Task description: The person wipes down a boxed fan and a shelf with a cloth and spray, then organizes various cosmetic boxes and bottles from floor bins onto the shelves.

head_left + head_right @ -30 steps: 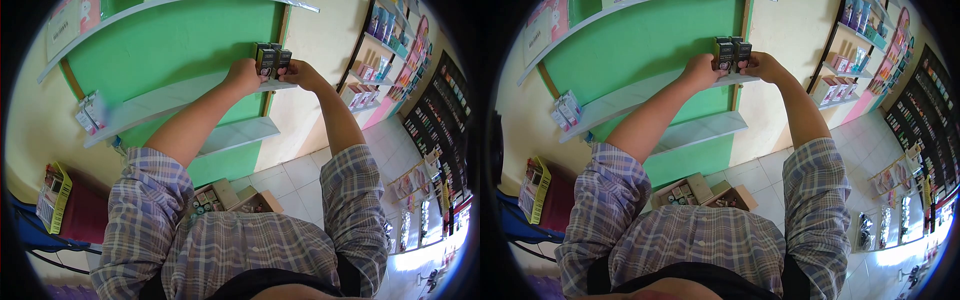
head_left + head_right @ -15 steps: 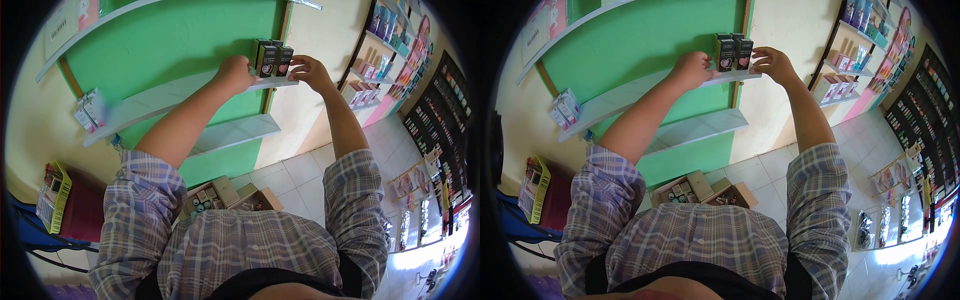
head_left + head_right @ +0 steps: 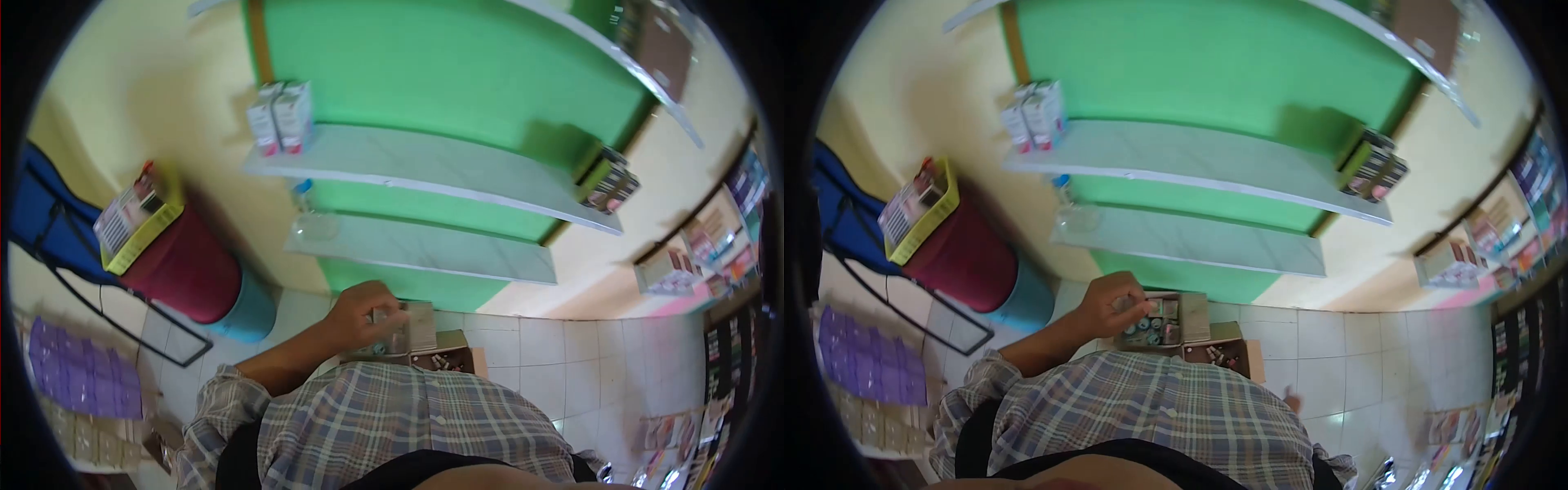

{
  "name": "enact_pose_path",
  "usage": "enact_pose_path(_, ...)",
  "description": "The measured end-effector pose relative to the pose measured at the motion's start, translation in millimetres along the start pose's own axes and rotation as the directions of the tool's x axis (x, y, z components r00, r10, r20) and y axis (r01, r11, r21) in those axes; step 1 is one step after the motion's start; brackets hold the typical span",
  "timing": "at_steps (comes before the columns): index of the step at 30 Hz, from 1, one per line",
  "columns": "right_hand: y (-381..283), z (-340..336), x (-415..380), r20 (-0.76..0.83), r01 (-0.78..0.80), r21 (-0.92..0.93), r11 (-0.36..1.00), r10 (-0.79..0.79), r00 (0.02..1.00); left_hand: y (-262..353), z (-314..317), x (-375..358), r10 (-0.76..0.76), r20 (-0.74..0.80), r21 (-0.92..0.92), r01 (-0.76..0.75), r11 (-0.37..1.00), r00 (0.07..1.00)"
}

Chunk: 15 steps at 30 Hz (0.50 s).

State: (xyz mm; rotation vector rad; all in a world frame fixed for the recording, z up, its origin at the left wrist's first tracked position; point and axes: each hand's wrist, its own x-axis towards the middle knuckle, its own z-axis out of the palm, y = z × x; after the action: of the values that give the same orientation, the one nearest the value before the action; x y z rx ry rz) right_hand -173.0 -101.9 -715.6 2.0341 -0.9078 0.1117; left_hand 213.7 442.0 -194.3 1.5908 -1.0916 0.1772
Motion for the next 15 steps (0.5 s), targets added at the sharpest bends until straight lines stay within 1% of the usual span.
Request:
enact_pose_path(1, 12.7, 5.0, 1.5, -0.001, 0.043, 0.013, 0.999, -0.043, 0.999, -21.3, 8.9, -29.9, -0.245, -0.038, 0.061, 0.247, 0.967, 0.969)
enact_pose_path(2, 22.0, 10.3, 2.3, 0.082, 0.105, 0.109, 0.988, -0.114, 0.990, -39.8, 18.5, -59.9, -0.464, -0.083, 0.113, 0.471, 0.875, 0.882)
enact_pose_path(4, 38.8, 18.6, -11.5, 0.257, 0.180, 0.305, 0.935, -0.263, 0.930, -63.2, 35.7, -120.4, -0.716, -0.136, 0.211, 0.726, 0.654, 0.685)
enact_pose_path(5, 36.2, 20.5, -19.0, 0.338, 0.183, 0.406, 0.895, -0.333, 0.880, -76.3, 46.5, -154.9, -0.795, -0.163, 0.249, 0.804, 0.540, 0.585)
enact_pose_path(6, 35.8, 16.1, -37.4, 0.412, 0.145, 0.503, 0.852, -0.384, 0.827, -84.3, 53.1, -197.9, -0.847, -0.187, 0.291, 0.851, 0.437, 0.498)
enact_pose_path(8, 24.5, 14.6, -50.5, 0.533, 0.048, 0.657, 0.752, -0.509, 0.675, -117.4, 53.9, -265.2, -0.942, -0.113, 0.376, 0.891, 0.253, 0.315)
enact_pose_path(9, 25.4, 4.0, -54.0, 0.580, -0.022, 0.712, 0.702, -0.569, 0.584, -123.3, 52.0, -278.7, -0.949, -0.086, 0.408, 0.880, 0.243, 0.302)
enact_pose_path(10, 27.4, -8.4, -57.9, 0.615, -0.107, 0.749, 0.653, -0.627, 0.478, -125.7, 51.6, -296.3, -0.972, -0.089, 0.414, 0.896, 0.162, 0.217)
enact_pose_path(11, -80.0, -90.7, 33.9, 0.637, -0.208, 0.767, 0.607, -0.680, 0.364, -128.5, 46.5, -314.8, -0.988, -0.090, 0.428, 0.900, 0.078, 0.128)
enact_pose_path(12, -28.2, -186.2, 75.2, 0.561, -0.153, 0.816, 0.557, -0.701, 0.440, -153.7, 39.5, -342.9, -0.994, -0.049, 0.482, 0.874, 0.059, 0.094)
enact_pose_path(13, -38.1, -177.4, 66.4, 0.545, -0.048, 0.760, 0.648, -0.596, 0.590, -169.7, 36.5, -353.4, -0.979, 0.093, 0.734, 0.652, 0.190, 0.181)
enact_pose_path(14, -43.9, -158.3, 48.4, 0.432, -0.010, 0.802, 0.597, -0.569, 0.700, -182.2, 33.9, -379.8, -0.938, 0.281, 0.871, 0.355, 0.338, 0.204)
enact_pose_path(15, -28.2, -201.5, 65.4, 0.708, -0.370, 0.704, 0.606, -0.560, 0.431, -168.9, 19.7, -371.7, -0.731, 0.511, 0.795, 0.074, 0.602, 0.453)
